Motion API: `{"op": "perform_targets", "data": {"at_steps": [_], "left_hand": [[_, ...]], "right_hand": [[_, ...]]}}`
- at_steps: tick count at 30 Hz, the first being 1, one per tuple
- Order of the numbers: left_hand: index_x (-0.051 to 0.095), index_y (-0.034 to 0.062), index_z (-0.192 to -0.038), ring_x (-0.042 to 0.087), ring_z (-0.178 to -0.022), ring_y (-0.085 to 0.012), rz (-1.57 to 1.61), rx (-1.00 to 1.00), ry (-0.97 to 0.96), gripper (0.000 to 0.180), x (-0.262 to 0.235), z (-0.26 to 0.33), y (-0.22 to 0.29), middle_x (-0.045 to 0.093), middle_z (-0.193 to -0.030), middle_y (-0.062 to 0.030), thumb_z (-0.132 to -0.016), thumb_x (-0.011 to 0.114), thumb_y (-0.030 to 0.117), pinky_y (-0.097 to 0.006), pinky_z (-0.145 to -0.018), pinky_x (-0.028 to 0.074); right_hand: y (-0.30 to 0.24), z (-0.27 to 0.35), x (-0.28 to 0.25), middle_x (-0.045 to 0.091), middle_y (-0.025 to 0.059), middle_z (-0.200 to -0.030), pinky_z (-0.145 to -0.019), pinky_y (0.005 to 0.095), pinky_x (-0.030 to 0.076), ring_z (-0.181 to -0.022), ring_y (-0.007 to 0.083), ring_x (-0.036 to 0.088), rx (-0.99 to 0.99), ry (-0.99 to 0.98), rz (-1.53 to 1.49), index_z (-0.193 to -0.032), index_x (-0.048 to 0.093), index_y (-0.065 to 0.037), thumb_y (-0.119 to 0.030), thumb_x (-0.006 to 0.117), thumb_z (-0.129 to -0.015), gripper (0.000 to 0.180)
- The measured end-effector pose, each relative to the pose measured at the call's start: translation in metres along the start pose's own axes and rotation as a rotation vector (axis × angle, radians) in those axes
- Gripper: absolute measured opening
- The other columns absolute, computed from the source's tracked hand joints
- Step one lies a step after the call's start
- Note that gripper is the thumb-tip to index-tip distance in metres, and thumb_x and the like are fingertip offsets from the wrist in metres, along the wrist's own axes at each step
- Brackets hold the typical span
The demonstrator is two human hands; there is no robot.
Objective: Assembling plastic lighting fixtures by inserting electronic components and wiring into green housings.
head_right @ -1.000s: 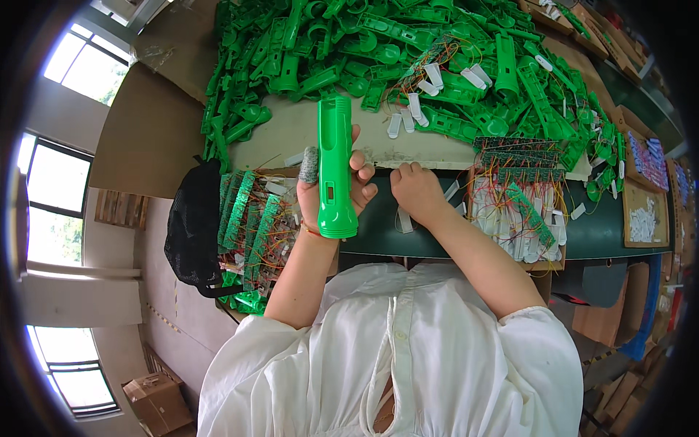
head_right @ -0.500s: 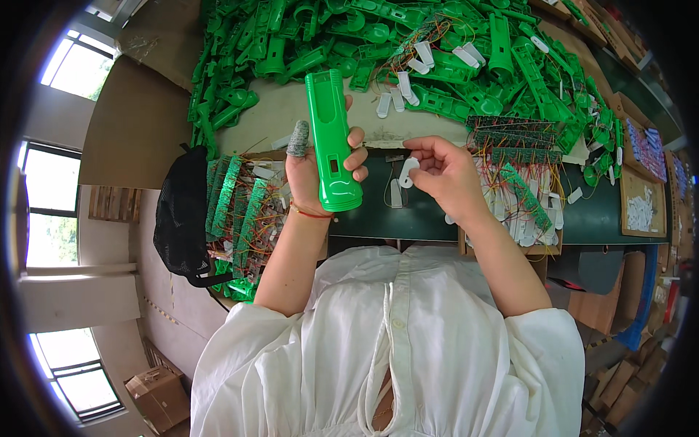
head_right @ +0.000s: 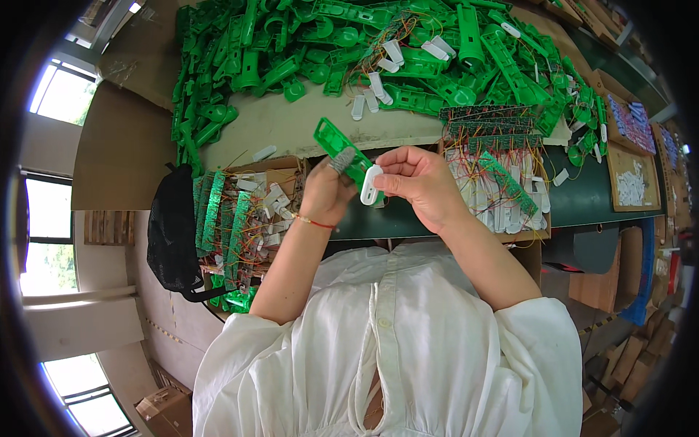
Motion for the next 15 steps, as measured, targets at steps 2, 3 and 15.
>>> {"op": "perform_targets", "data": {"at_steps": [2, 3, 15], "left_hand": [[0.051, 0.0060, -0.106, 0.055, -0.087, -0.0171, -0.024, 0.015, -0.116, 0.022, 0.016, 0.008, -0.010, 0.058, -0.096, -0.0055, -0.090, 0.047, 0.019, -0.033, -0.073, 0.045], [0.050, 0.0063, -0.109, 0.054, -0.088, -0.0165, 0.021, 0.008, -0.186, 0.025, 0.025, 0.016, -0.013, 0.057, -0.098, -0.0046, -0.090, 0.047, 0.021, -0.032, -0.074, 0.044], [0.018, 0.0032, -0.138, 0.048, -0.108, -0.0175, -0.216, 0.034, -0.519, 0.072, 0.064, 0.043, 0.006, 0.048, -0.117, -0.0092, -0.081, 0.059, 0.018, -0.031, -0.087, 0.041]], "right_hand": [[0.004, -0.001, -0.005, 0.062, 0.0052, -0.083, -0.062, 0.0218, 0.047, -0.072, 0.0104, 0.059, -0.023, 0.031, 0.065, -0.093, 0.057, 0.000, -0.001, 0.068, -0.073, 0.024], [0.005, -0.002, -0.009, 0.063, 0.0060, -0.083, -0.063, 0.0224, 0.048, -0.073, 0.0111, 0.060, -0.043, 0.058, 0.132, -0.092, 0.057, 0.000, -0.002, 0.068, -0.073, 0.022], [-0.015, 0.001, -0.022, 0.063, 0.0066, -0.082, -0.066, 0.0228, 0.049, -0.072, 0.0107, 0.059, -0.157, 0.146, 0.203, -0.091, 0.058, 0.002, -0.002, 0.066, -0.076, 0.017]]}}
Point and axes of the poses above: each hand's wrist, its own z-axis away from the middle knuckle, its own x-axis out of the palm, y = z × x, the point moved 10 cm from there along -z, towards the middle knuckle
